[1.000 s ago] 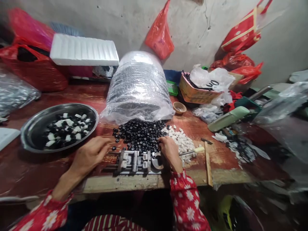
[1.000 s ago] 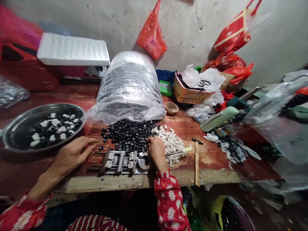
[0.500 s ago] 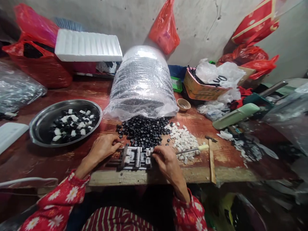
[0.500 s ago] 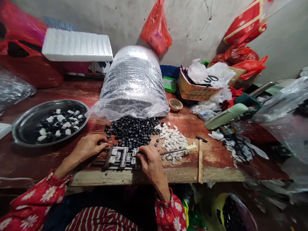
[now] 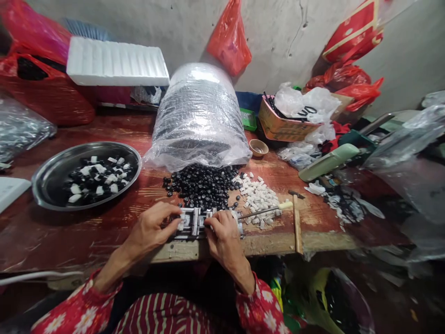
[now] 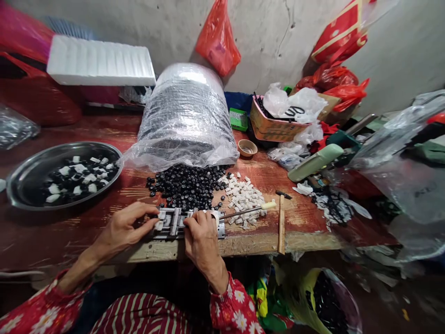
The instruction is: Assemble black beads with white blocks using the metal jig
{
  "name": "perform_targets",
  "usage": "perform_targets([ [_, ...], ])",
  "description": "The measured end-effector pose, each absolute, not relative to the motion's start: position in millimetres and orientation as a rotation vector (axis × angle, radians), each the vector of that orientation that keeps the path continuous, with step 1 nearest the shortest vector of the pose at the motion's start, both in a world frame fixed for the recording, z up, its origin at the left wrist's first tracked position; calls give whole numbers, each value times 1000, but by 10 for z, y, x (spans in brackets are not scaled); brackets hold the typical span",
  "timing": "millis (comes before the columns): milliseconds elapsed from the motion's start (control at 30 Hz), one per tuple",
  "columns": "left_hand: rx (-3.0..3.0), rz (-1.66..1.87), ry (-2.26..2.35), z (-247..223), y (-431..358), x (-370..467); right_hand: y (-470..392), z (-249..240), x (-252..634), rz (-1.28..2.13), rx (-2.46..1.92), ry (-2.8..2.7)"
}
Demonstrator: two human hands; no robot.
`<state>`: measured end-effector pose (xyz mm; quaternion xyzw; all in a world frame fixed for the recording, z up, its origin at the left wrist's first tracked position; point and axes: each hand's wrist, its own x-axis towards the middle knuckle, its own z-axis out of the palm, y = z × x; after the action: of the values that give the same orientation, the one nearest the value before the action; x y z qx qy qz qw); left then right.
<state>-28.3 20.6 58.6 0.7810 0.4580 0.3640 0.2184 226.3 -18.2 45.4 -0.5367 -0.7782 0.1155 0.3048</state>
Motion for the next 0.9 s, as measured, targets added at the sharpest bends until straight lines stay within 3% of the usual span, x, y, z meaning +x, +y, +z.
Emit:
perform_targets([
  [300, 2355, 984, 1219, 379, 84, -162, -347, 257, 2173, 24, -1468, -1926],
  [700, 2269, 925, 1305, 386, 31, -159, -355, 273, 2130, 100, -1504, -1851],
  [900, 2573, 892, 1232, 410, 30, -198, -361, 281, 2097, 95, -1523, -1843],
])
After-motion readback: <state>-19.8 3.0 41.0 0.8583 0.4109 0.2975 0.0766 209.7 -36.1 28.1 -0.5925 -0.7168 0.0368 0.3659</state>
